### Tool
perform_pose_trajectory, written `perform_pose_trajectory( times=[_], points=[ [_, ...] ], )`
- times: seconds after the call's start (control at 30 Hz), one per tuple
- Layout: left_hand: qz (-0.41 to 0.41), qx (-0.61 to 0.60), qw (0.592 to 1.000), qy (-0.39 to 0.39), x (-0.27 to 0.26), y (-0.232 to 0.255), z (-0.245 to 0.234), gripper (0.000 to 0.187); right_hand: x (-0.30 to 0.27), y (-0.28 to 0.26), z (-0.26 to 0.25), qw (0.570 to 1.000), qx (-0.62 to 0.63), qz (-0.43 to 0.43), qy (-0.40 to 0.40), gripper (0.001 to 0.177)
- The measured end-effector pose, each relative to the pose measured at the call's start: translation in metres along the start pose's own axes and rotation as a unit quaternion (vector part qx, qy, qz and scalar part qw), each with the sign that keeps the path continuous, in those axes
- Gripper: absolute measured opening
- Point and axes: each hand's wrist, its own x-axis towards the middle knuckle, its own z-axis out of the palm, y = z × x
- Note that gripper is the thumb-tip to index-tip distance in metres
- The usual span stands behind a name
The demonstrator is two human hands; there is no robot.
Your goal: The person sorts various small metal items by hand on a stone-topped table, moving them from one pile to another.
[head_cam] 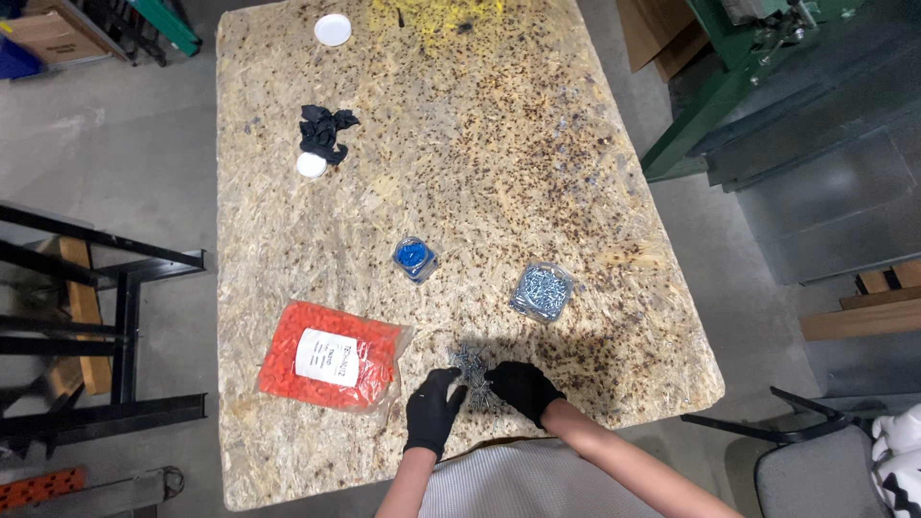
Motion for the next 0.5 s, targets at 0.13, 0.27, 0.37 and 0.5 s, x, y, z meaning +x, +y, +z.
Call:
perform_pose_trajectory(
  times=[0.13, 0.27, 0.37, 0.5],
  points=[
    [0.014, 0.054, 0.998, 0.019, 0.018, 0.0, -0.002, 0.039, 0.014, 0.021, 0.006, 0.987, -0.135, -0.088, 0.026, 0.038],
    [0.051, 0.057, 0.997, 0.03, 0.026, -0.013, 0.013, 0.044, 0.007, -0.012, -0.009, 0.974, -0.214, -0.068, 0.002, 0.039],
    [0.077, 0.057, 0.995, 0.026, 0.032, -0.01, 0.011, 0.026, -0.002, -0.042, -0.022, 0.983, -0.183, -0.028, -0.013, 0.043],
    [0.068, 0.044, 0.996, 0.023, 0.026, -0.016, 0.014, 0.017, 0.004, -0.074, -0.039, 0.99, -0.144, -0.002, 0.006, 0.048]
  ],
)
